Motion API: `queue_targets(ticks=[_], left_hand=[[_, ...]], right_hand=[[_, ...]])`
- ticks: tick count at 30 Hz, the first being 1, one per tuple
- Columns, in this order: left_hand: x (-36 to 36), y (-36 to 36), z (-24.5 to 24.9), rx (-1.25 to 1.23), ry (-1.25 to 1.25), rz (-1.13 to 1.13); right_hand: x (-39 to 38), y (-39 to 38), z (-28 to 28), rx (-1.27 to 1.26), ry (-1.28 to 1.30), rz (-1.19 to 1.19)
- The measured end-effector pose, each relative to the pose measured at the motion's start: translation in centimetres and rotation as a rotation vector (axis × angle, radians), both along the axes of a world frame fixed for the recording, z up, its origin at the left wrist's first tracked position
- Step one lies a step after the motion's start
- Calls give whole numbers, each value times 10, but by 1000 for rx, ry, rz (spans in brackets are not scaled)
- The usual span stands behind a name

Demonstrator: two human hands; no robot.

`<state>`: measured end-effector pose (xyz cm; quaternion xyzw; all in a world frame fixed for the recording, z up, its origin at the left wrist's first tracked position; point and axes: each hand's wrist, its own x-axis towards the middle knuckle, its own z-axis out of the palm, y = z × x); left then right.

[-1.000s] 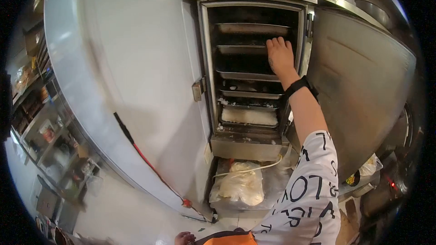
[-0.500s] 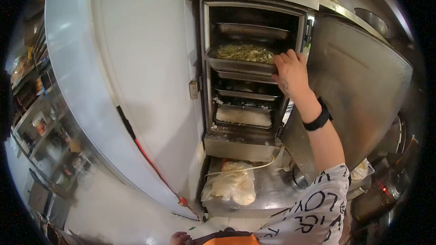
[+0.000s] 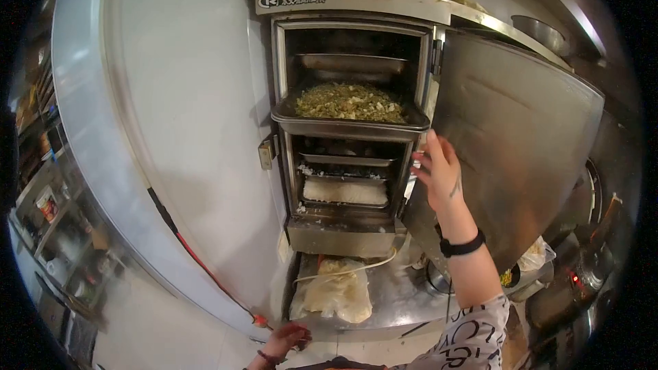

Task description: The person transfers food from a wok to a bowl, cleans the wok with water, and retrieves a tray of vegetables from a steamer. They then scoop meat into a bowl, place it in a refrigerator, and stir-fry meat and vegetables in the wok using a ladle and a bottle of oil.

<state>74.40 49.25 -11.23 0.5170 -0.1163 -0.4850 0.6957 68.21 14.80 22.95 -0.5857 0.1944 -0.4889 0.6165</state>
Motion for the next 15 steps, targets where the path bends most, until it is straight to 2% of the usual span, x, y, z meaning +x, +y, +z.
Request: queue_targets(ticks=[1, 3, 7, 11, 15], left_hand=[[0, -1, 10, -22, -28, -8], [1, -5, 25, -47, -55, -22], [-2, -2, 45, -65, -103, -88], [-9, 9, 65, -72, -140, -162], [-14, 14, 90, -163, -192, -168]], right_hand=[[2, -4, 2, 7, 0, -8], [10, -17, 16, 336, 53, 419], [30, -46, 32, 283, 132, 571], [20, -17, 32, 273, 168, 369], [-28, 34, 25, 272, 140, 412]])
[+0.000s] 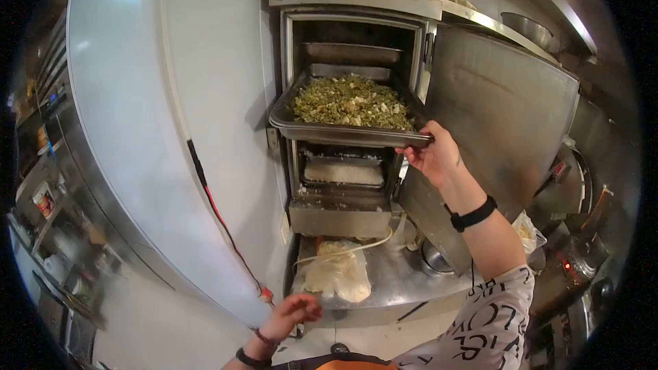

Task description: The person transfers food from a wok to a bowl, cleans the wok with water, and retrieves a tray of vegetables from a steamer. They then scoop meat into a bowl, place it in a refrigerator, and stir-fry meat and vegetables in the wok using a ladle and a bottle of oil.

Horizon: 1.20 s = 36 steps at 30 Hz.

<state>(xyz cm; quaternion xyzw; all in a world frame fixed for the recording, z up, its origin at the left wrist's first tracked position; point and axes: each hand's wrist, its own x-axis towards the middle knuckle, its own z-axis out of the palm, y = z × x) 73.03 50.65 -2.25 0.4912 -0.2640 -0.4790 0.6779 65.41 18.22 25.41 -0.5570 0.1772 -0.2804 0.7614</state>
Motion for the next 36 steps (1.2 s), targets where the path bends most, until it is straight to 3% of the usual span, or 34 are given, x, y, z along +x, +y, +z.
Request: queue_targets(ticks=[4, 8, 11, 13, 16, 17, 18, 20, 23, 25, 27, 28, 29, 30, 31, 34, 36], left_hand=[[17, -16, 80, -337, -27, 44], [39, -48, 151, -693, 227, 149], [35, -47, 184, -563, 260, 148], [18, -41, 163, -491, 161, 256], [-11, -18, 123, -352, 10, 403], [-15, -9, 106, -229, -205, 345], [-34, -8, 102, -112, -120, 329], [-70, -7, 93, 19, -9, 345], [-119, 4, 65, 267, -279, 150], [-118, 2, 60, 184, -215, 213], [-138, -1, 43, 83, -154, 348], [-148, 0, 50, 171, -132, 345], [-157, -7, 35, 60, -133, 420], [-166, -10, 26, 189, -179, 475], [-176, -13, 46, 237, -39, 508], [-191, -24, 55, 210, 135, 654], [-199, -33, 45, 246, 136, 725]], right_hand=[[-26, 38, -20, 52, -97, -67], [-55, 62, -40, 25, -109, -124], [-84, 65, -78, 39, -139, -90], [-111, 68, -107, 95, -157, -51], [-147, 69, -155, 63, -152, -194], [-159, 61, -176, 22, -129, -251], [-174, 54, -192, -22, -104, -301], [-199, 44, -209, -66, -96, -182], [-245, 28, -234, -125, -18, -13], [-237, 20, -240, -150, 129, -69], [-235, -12, -248, -156, 203, 51], [-227, -17, -235, -123, 224, 107], [-219, -36, -241, -158, 215, 119], [-210, -49, -244, -75, 219, 121], [-209, -74, -245, -96, 255, 236], [-164, -158, -246, -1868, 56, 559], [-129, -149, -223, -1747, -11, 684]])
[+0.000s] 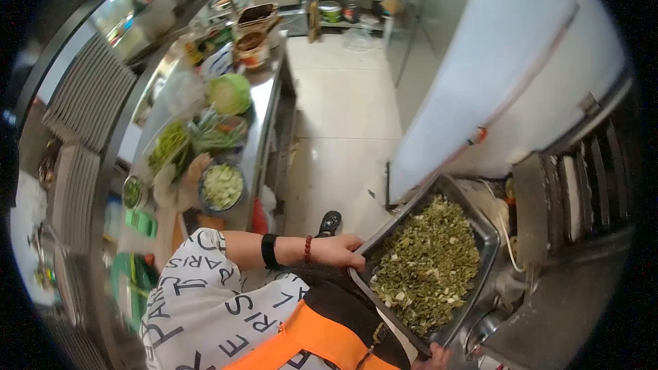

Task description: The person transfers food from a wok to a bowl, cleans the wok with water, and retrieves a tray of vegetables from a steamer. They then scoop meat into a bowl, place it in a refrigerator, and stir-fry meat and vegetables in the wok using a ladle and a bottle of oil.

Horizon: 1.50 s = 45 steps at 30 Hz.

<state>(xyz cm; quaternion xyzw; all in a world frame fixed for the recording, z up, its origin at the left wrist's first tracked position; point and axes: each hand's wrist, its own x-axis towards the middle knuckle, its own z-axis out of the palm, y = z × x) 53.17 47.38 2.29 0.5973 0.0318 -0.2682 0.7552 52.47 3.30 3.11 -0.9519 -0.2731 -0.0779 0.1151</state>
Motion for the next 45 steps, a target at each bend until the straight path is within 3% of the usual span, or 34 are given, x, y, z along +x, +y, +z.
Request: queue_targets(ticks=[4, 5, 7, 8, 9, 11, 13, 14, 15, 16, 17, 18, 22, 26, 32, 41, 45], left_hand=[[-21, -16, -7, 101, 64, 155], [-30, -25, 6, 123, 79, 193], [-51, -46, 25, -142, 215, 479], [-60, -56, 30, -148, 226, 521], [-66, -60, 15, -127, 212, 596], [-83, -67, 5, -2, 190, 774], [-98, -72, 16, 18, 181, 945], [-102, -76, 20, 38, 155, 1077], [-106, -84, 19, 56, 123, 1181], [-126, -44, 27, -19, 148, 1176], [-133, -46, 25, -128, 76, 1405], [-141, -48, 24, -229, -3, 1626], [-183, 0, 38, -318, -71, 1784], [-214, 121, -10, -335, -169, 2036], [-280, 247, -88, -185, -195, 2112], [-348, 270, -127, -264, 12, 2109], [-351, 269, -139, -124, 77, 2144]], right_hand=[[43, 33, 10, 532, 294, 147], [61, 21, 6, 550, 317, 183], [100, 10, 8, 167, 230, 405], [116, 11, 14, 46, 199, 496], [127, 47, 15, 547, 703, 193], [160, 89, 8, 879, 1046, 86], [195, 127, -5, 799, 1177, 300], [211, 153, -4, 852, 1490, 269], [226, 175, -11, 589, 1191, 526], [219, 219, 8, 567, 1184, 554], [211, 261, 27, 546, 1176, 581], [200, 280, 31, 854, 1480, 440], [200, 322, 56, 768, 1564, 518], [214, 351, 29, 585, 1553, 418], [225, 321, -1, 593, 1554, 159], [240, 263, -38, 561, 1543, -295], [299, 207, -31, 741, 1142, -326]])
